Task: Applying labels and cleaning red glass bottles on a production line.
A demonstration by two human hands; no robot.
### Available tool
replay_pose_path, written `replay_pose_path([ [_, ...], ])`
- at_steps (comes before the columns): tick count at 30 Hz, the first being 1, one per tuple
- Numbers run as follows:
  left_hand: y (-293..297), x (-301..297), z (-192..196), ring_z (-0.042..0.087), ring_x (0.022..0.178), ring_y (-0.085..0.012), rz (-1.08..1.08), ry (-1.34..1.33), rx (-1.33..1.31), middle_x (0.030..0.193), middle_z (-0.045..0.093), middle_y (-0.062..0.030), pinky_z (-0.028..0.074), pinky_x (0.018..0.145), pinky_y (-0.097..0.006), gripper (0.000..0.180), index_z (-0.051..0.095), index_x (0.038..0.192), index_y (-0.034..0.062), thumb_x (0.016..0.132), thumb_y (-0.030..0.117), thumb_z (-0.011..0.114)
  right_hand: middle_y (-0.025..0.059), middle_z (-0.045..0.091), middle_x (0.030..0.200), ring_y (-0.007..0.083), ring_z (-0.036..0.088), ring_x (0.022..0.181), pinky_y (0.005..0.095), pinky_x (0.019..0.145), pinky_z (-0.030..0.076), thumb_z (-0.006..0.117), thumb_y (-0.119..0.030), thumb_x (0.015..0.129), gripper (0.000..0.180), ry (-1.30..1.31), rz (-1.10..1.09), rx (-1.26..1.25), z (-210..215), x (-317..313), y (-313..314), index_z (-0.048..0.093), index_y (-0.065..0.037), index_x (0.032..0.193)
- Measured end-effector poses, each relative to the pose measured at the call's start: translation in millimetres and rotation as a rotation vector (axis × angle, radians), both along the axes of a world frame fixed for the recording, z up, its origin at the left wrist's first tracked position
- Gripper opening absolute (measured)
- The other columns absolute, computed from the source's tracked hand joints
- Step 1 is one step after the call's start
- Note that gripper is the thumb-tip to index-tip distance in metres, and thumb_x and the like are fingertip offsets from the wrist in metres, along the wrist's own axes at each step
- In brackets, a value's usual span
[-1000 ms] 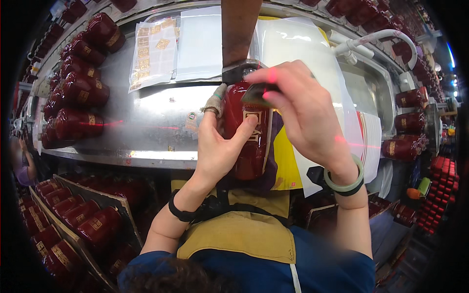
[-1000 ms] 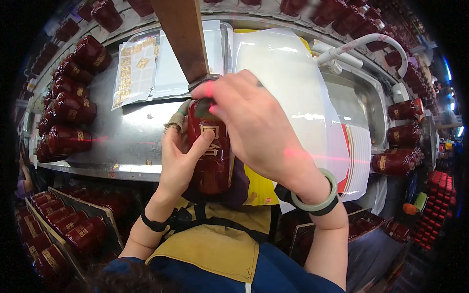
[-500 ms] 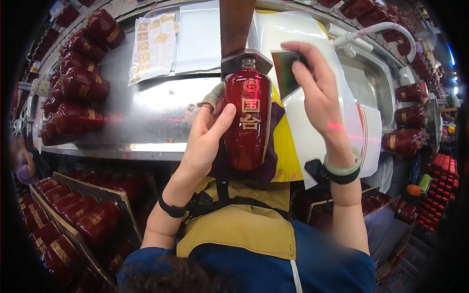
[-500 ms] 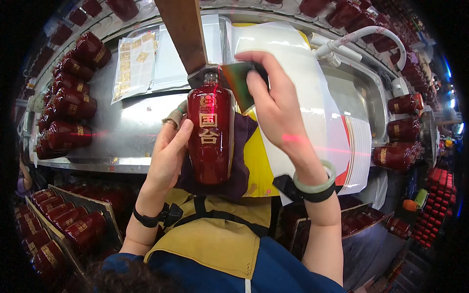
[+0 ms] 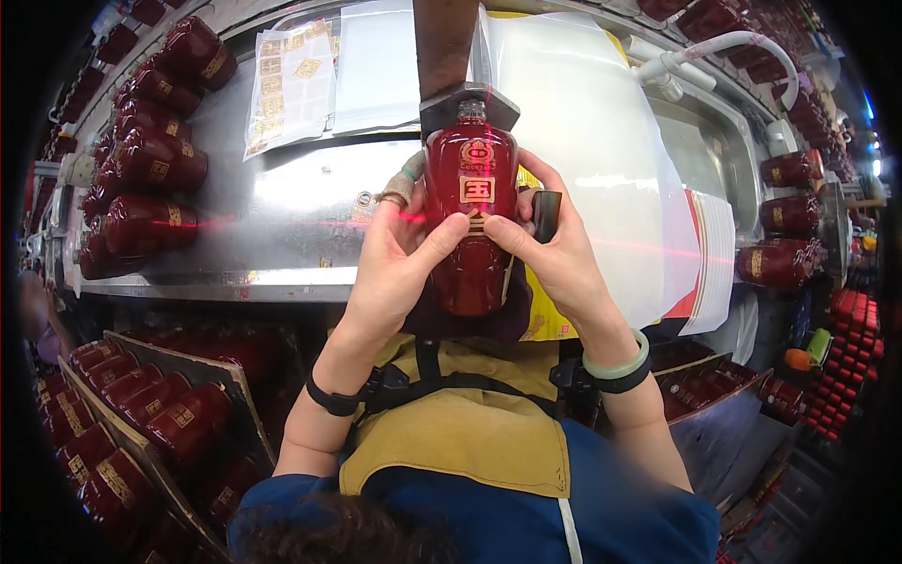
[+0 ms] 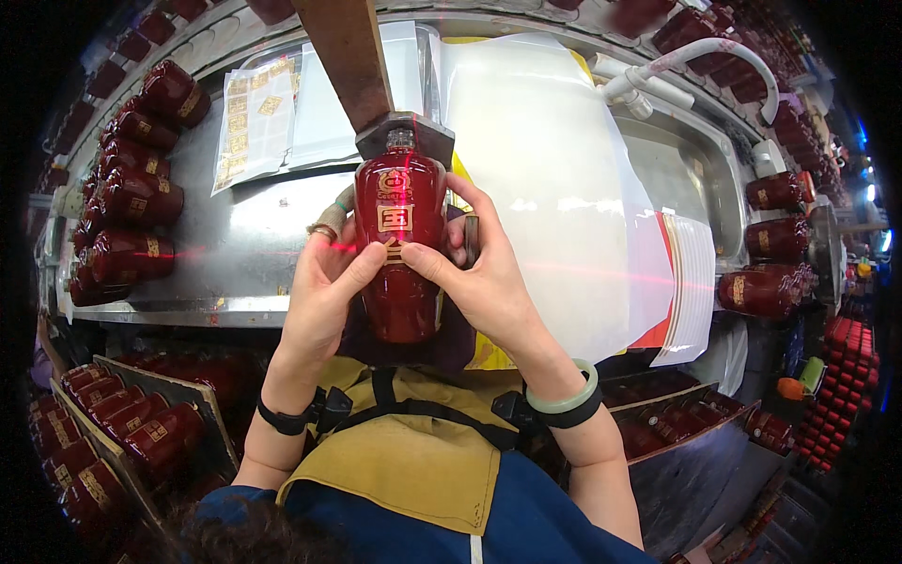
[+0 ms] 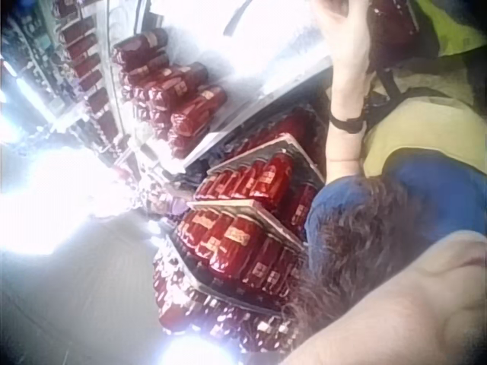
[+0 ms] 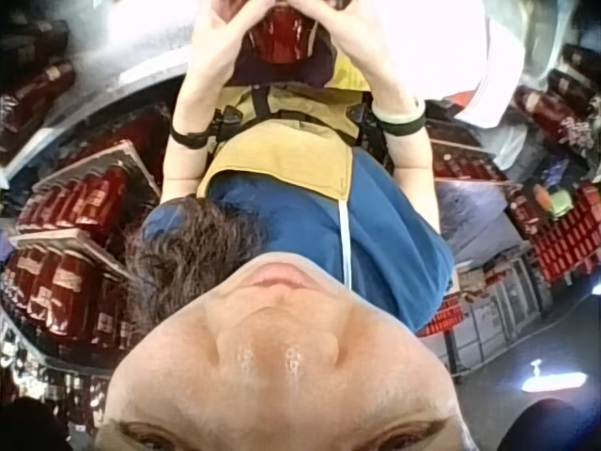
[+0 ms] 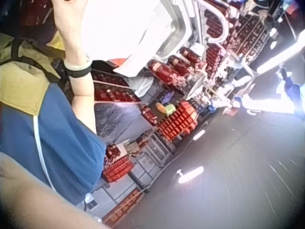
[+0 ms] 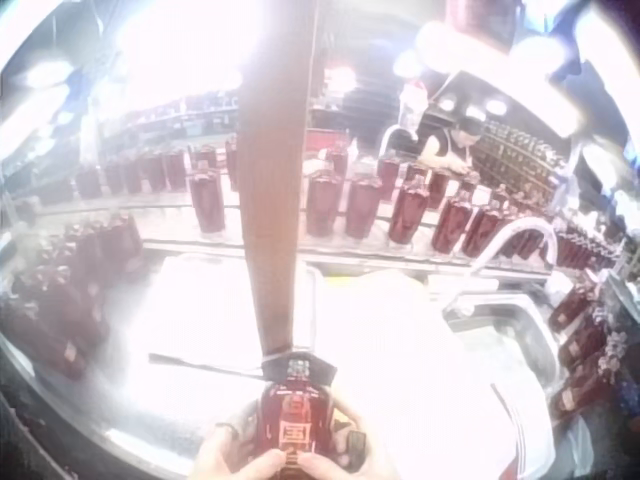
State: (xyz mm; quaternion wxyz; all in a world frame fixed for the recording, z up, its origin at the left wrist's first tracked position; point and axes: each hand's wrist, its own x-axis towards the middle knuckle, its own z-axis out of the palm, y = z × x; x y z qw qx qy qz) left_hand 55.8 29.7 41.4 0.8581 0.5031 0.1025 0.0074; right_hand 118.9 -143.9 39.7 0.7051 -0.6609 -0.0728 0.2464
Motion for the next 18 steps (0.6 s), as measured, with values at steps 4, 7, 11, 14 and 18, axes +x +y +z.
replay_pose_path([
  [4,-4,2,-2,0.052,0.132,-0.0207,0.011,-0.025,0.064,0.148,0.049,-0.0159,0.044,0.111,-0.037,0.071,0.027,0.155,-0.0052,0.098,0.006,0.068,-0.0055,0.039,0.089,0.0037,0.039,0.078,0.0184,0.071,0.038,0.083,-0.019,0.088,0.079,0.025,-0.016,0.041,-3,-1,0,0.038,-0.004,0.152],
  [7,-3,1,-1,0.053,0.131,-0.0204,0.009,-0.008,0.082,0.147,0.050,-0.0157,0.044,0.111,-0.036,0.071,0.028,0.154,-0.0057,0.098,0.007,0.068,-0.0058,0.038,0.087,0.0039,0.038,0.076,0.0200,0.070,0.037,0.082,-0.018,0.089,0.077,-0.013,-0.020,0.012,-4,0,-1,0.039,-0.004,0.152],
  [11,-1,-3,-4,0.053,0.132,-0.0198,0.025,-0.016,0.065,0.147,0.050,-0.0158,0.044,0.111,-0.036,0.066,0.027,0.155,-0.0050,0.101,0.008,0.063,0.0005,0.052,0.099,0.0078,0.049,0.088,0.0223,0.080,0.043,0.074,-0.017,0.095,0.067,-0.029,0.082,0.005,14,11,-7,0.039,-0.003,0.151],
  [14,-1,-1,-5,0.053,0.132,-0.0187,0.000,-0.043,0.068,0.147,0.051,-0.0152,0.044,0.111,-0.035,0.062,0.028,0.155,-0.0043,0.104,0.008,0.059,0.0035,0.056,0.105,0.0108,0.055,0.098,0.0248,0.090,0.046,0.052,-0.006,0.103,0.047,-0.262,0.017,-0.082,34,26,-13,0.041,-0.001,0.148],
  [18,3,-6,-8,0.053,0.131,-0.0180,-0.005,0.015,0.029,0.146,0.052,-0.0146,0.045,0.110,-0.034,0.060,0.029,0.155,-0.0041,0.104,0.008,0.058,0.0076,0.069,0.099,0.0152,0.063,0.096,0.0266,0.087,0.047,0.057,0.001,0.095,0.037,-0.688,-0.108,-0.049,39,37,0,0.060,-0.005,0.132],
])
